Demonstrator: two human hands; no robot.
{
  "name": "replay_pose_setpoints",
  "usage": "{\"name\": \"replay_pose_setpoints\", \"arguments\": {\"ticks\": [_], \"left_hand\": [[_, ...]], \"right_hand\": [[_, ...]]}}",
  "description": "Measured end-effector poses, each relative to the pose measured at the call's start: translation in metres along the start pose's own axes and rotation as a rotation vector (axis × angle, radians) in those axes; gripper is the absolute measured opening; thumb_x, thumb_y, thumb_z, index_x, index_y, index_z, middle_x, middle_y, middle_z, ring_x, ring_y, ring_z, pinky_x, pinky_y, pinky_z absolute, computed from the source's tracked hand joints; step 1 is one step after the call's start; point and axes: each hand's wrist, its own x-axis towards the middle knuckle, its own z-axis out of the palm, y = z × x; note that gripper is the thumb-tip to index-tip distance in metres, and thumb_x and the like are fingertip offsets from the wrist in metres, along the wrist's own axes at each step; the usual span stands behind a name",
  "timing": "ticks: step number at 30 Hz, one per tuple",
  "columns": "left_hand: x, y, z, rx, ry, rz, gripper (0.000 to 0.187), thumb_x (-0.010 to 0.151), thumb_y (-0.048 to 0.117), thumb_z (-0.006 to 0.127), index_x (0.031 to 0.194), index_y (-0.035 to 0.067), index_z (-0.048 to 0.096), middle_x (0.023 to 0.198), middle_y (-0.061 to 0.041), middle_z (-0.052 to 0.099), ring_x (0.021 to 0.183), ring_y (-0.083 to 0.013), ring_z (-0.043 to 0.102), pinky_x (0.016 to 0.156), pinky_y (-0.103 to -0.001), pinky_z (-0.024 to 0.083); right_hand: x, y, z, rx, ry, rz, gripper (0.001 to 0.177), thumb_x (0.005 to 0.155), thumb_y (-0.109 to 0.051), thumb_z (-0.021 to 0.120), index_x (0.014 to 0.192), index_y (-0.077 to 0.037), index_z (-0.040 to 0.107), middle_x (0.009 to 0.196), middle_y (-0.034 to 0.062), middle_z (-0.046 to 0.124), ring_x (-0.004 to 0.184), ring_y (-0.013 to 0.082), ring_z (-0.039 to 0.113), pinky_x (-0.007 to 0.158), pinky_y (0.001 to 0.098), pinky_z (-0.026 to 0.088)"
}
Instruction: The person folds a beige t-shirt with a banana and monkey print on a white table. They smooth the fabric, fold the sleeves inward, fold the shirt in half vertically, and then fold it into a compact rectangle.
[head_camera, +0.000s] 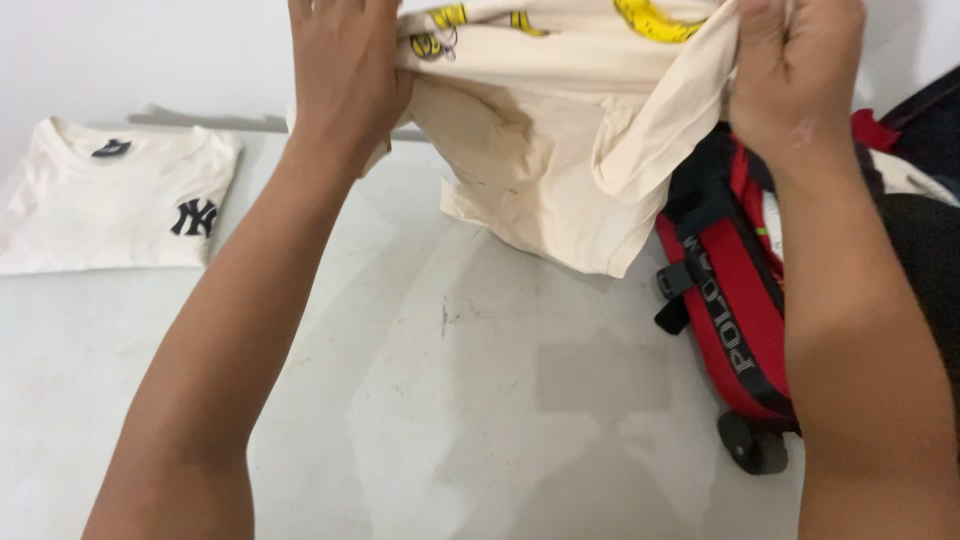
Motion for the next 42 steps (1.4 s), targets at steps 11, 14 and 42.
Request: {"name": "replay_pose_setpoints", "arguments": {"ticks": [11, 14, 42], "left_hand": [[-0.156, 0.007, -0.043, 0.027, -0.681, -0.547, 0.029, 0.078, 0.024, 0.086, 0.091, 0.011, 0.063, 0.077, -0.006, 0.067, 0.072, -0.029, 0.065, 0.08, -0.05, 0.048], [-0.185, -0.005, -0.044, 0.019, -0.676, -0.674, 0.024, 0.081, 0.025, 0.083, 0.081, 0.01, 0.065, 0.065, -0.011, 0.067, 0.058, -0.0329, 0.064, 0.064, -0.049, 0.051], [-0.195, -0.014, -0.059, -0.894, -1.362, -1.067, 0.034, 0.098, 0.03, 0.055, 0.108, 0.007, 0.079, 0.09, -0.004, 0.077, 0.071, -0.0111, 0.066, 0.069, -0.029, 0.053]], "right_hand": [[-0.075, -0.142, 0.093, 0.484, -0.559, 0.393, 0.029, 0.107, -0.027, 0.056, 0.097, -0.003, 0.069, 0.073, 0.005, 0.068, 0.064, 0.0111, 0.062, 0.06, 0.0282, 0.05], [-0.094, -0.181, 0.113, 0.805, -0.71, 0.424, 0.025, 0.105, -0.024, 0.054, 0.1, -0.003, 0.067, 0.082, 0.0025, 0.07, 0.075, 0.0084, 0.063, 0.069, 0.0262, 0.053], [-0.129, -0.041, 0.278, 0.079, -0.462, 0.559, 0.036, 0.096, -0.032, 0.071, 0.125, -0.011, 0.069, 0.129, 0.0135, 0.061, 0.121, 0.0384, 0.047, 0.103, 0.0509, 0.039]]}}
